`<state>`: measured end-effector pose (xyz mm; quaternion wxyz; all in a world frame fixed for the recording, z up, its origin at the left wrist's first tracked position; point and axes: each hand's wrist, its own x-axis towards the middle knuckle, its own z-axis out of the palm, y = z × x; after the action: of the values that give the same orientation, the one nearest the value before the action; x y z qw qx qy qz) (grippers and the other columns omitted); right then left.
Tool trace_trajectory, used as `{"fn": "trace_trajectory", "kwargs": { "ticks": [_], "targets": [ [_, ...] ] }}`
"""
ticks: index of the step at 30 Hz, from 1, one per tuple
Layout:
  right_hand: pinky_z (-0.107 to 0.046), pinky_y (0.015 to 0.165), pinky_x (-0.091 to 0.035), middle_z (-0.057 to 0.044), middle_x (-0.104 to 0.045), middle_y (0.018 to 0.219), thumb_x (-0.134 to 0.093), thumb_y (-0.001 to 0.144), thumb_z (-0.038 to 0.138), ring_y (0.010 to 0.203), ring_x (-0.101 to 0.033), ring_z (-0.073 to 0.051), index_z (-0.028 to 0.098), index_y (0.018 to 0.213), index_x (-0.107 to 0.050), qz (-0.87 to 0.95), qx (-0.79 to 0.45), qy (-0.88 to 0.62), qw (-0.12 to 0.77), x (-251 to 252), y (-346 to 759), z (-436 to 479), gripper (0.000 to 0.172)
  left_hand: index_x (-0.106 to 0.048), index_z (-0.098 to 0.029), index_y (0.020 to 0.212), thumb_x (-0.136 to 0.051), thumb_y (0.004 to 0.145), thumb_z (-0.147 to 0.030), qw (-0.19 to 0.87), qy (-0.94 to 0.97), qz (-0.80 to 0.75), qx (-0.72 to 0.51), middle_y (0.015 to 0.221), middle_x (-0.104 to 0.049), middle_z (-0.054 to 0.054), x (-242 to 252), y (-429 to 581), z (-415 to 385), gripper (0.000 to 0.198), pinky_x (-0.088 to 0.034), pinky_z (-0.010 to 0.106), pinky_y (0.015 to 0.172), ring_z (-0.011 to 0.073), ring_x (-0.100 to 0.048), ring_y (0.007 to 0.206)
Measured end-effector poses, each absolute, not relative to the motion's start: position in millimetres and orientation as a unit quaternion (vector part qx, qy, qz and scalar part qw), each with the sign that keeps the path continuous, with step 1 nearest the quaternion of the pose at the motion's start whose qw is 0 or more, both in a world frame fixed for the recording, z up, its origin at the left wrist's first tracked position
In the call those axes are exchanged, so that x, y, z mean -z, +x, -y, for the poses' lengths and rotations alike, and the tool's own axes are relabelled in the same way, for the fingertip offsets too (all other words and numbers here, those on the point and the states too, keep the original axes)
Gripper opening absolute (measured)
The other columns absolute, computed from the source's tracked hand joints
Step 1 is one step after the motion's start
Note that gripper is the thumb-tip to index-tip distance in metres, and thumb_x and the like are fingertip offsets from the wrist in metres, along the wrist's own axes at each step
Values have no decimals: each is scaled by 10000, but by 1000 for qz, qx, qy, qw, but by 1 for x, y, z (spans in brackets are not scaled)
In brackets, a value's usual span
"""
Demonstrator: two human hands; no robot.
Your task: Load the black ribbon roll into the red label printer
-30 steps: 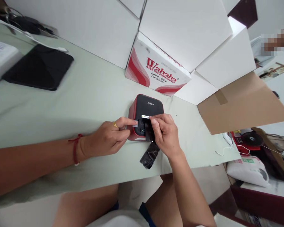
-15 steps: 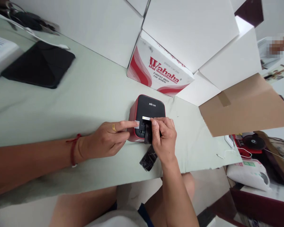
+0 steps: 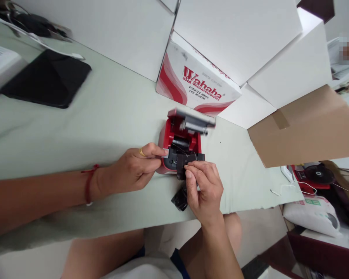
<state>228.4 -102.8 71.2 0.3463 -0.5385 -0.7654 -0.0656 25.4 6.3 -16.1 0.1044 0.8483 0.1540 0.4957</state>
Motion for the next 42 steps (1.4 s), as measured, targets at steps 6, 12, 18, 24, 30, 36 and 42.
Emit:
{"fn": "trace_trajectory", "kwargs": {
  "ticks": [6, 12, 18, 24, 30, 36, 42],
  "targets": [
    [-335, 821, -588, -54, -806, 1009, -596, 1070, 275, 903, -763, -195, 230, 987, -782, 743, -6, -609, 277, -106, 243, 56, 209, -525, -195, 761, -489, 865, -6, 123, 843, -148, -501, 1216, -674, 150, 19, 28, -6, 219, -680, 315, 855, 216, -765, 1063],
    [-346, 894, -525, -75, -817, 1242, -669, 943, 155, 1100, -744, -272, 242, 1288, -777, 756, -75, -636, -137, -127, 229, -28, 372, -519, -202, 776, -481, 871, -18, 94, 857, -151, -483, 1262, -665, 155, 17, 23, -6, 211, -660, 298, 785, 203, -758, 1072],
    [-335, 788, -487, -118, -814, 1190, -682, 918, 164, 1034, -736, -292, 207, 1277, -757, 742, -57, -633, -214, -131, 213, -33, 369, -554, -192, 823, -508, 845, -14, 85, 870, -162, -458, 1336, -660, 131, 18, 21, -5, 185, -641, 269, 771, 170, -741, 1022],
    [-312, 626, -466, -1, -717, 757, -629, 992, 381, 646, -633, -197, 272, 1309, -705, 727, -41, -685, -21, -187, 258, 38, 343, -549, -187, 815, -498, 848, 2, 93, 861, -154, -476, 1357, -653, 125, 14, 21, -4, 199, -596, 279, 694, 142, -701, 851],
    [-339, 725, -518, -64, -799, 949, -635, 938, 311, 799, -710, -234, 256, 1179, -743, 635, -90, -756, -129, -176, 346, 68, 270, -545, -192, 808, -491, 831, 5, 101, 855, -155, -484, 1361, -652, 119, 17, 23, -5, 206, -554, 289, 644, 135, -649, 767],
    [-332, 804, -524, -90, -816, 1077, -636, 902, 185, 894, -728, -231, 219, 1136, -771, 607, -113, -775, -136, -104, 357, 65, 273, -535, -189, 786, -484, 833, -1, 91, 857, -152, -485, 1367, -646, 132, 17, 23, -5, 200, -521, 295, 608, 117, -589, 687],
    [-365, 805, -562, -73, -803, 1024, -567, 1027, 416, 897, -734, -248, 215, 1234, -747, 659, -181, -730, -21, -84, 313, 79, 341, -569, -181, 824, -489, 836, 5, 104, 861, -153, -473, 1360, -645, 131, 14, 21, -4, 203, -575, 297, 670, 132, -642, 750]
  ]
}}
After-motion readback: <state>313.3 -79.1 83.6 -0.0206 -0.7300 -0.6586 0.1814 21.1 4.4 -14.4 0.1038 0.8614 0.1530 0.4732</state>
